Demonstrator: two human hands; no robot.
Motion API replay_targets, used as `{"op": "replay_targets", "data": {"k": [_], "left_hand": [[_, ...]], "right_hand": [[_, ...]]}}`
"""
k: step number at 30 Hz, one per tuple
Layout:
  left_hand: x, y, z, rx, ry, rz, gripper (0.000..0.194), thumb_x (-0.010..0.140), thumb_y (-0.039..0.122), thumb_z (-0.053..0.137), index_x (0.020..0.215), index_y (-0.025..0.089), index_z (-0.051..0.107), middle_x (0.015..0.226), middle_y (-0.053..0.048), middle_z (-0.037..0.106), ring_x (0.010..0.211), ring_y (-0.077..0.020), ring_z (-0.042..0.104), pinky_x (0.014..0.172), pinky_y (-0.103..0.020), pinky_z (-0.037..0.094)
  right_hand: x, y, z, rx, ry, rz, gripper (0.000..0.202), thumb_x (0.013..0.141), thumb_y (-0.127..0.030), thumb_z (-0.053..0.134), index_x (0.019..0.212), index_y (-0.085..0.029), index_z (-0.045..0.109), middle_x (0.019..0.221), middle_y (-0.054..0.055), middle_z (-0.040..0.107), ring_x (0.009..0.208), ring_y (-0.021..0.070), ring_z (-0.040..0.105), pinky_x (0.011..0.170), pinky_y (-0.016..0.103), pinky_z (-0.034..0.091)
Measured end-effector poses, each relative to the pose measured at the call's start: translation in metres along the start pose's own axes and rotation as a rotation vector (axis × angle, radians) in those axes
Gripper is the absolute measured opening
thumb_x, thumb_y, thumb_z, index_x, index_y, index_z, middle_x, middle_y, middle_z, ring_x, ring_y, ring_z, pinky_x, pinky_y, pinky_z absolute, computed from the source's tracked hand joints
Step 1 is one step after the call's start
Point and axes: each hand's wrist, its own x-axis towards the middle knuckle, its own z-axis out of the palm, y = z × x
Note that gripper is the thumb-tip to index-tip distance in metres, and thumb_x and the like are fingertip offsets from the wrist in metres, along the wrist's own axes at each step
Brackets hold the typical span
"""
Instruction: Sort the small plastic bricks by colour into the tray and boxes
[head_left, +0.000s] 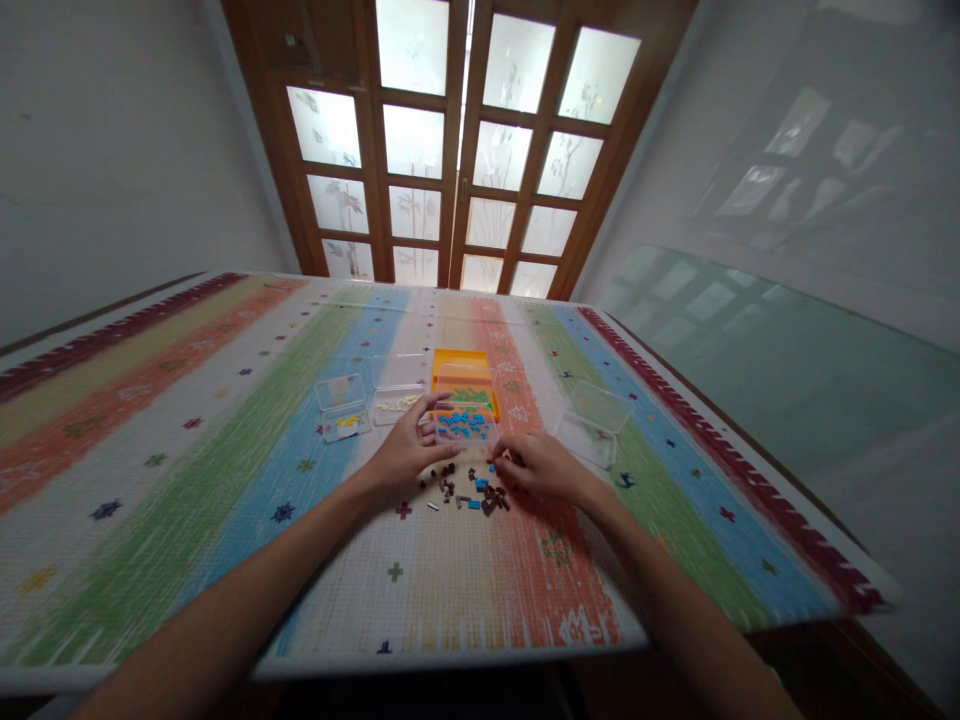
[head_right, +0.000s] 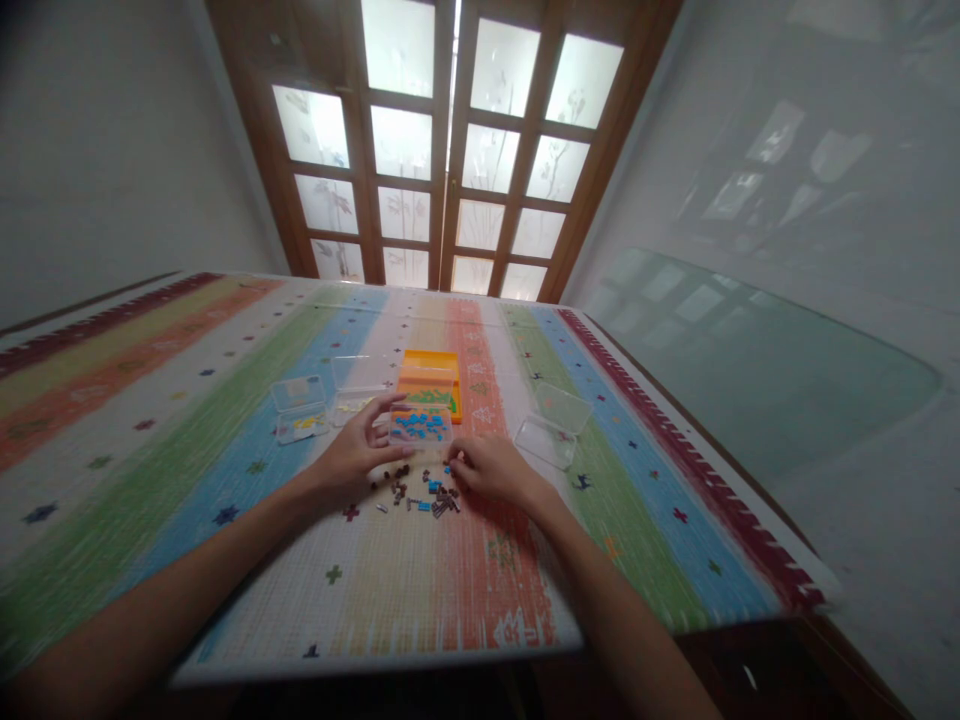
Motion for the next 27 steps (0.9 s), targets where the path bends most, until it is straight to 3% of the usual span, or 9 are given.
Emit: {"op": "replay_targets", "data": {"k": [7,13,18,23,27], "left_hand": [[-0.001,0.005,0.002,-0.002,0.007,-0.020,0.074,0.069,0.013,0.083,0.133,0.023,0.048,0.140,-0.014,0.053,0.105,-0.0229,0.070,0.098,-0.042,0.056],[0.000,0.007,0.003,0.003,0.014,-0.021,0.074,0.068,0.014,0.083,0.132,0.022,0.047,0.140,-0.013,0.053,0.105,-0.0220,0.070,0.098,-0.041,0.056],[0.000,0.002,0.002,0.006,-0.003,-0.014,0.075,0.067,0.015,0.084,0.132,0.023,0.048,0.142,-0.014,0.052,0.105,-0.0226,0.070,0.097,-0.041,0.056],[0.000,0.001,0.002,0.027,-0.020,-0.037,0.078,0.068,0.019,0.085,0.135,0.023,0.046,0.138,-0.014,0.056,0.102,-0.0228,0.071,0.098,-0.044,0.056],[0.001,-0.001,0.001,0.038,-0.018,-0.007,0.077,0.067,0.020,0.085,0.134,0.023,0.048,0.141,-0.015,0.053,0.099,-0.0210,0.071,0.097,-0.043,0.056]], "right_hand": [[-0.002,-0.009,0.002,-0.003,-0.018,0.011,0.017,0.085,-0.018,0.063,0.098,-0.015,0.073,0.081,0.005,0.073,0.071,0.0150,0.061,0.061,0.023,0.034],[-0.004,-0.016,0.002,0.037,-0.021,0.000,0.012,0.080,-0.016,0.065,0.090,-0.015,0.071,0.076,0.003,0.070,0.065,0.0128,0.056,0.060,0.022,0.032],[-0.006,-0.011,-0.012,0.230,0.041,-0.090,0.012,0.078,-0.014,0.063,0.088,-0.015,0.068,0.062,-0.004,0.058,0.056,0.0090,0.049,0.058,0.021,0.031],[0.007,-0.010,-0.032,0.220,0.160,-0.102,0.012,0.079,-0.015,0.061,0.087,-0.014,0.070,0.056,-0.007,0.051,0.052,0.0075,0.043,0.056,0.021,0.028],[0.026,-0.012,-0.040,0.160,0.084,-0.079,0.011,0.079,-0.013,0.063,0.084,-0.013,0.073,0.057,-0.006,0.051,0.053,0.0076,0.044,0.057,0.021,0.030]]}}
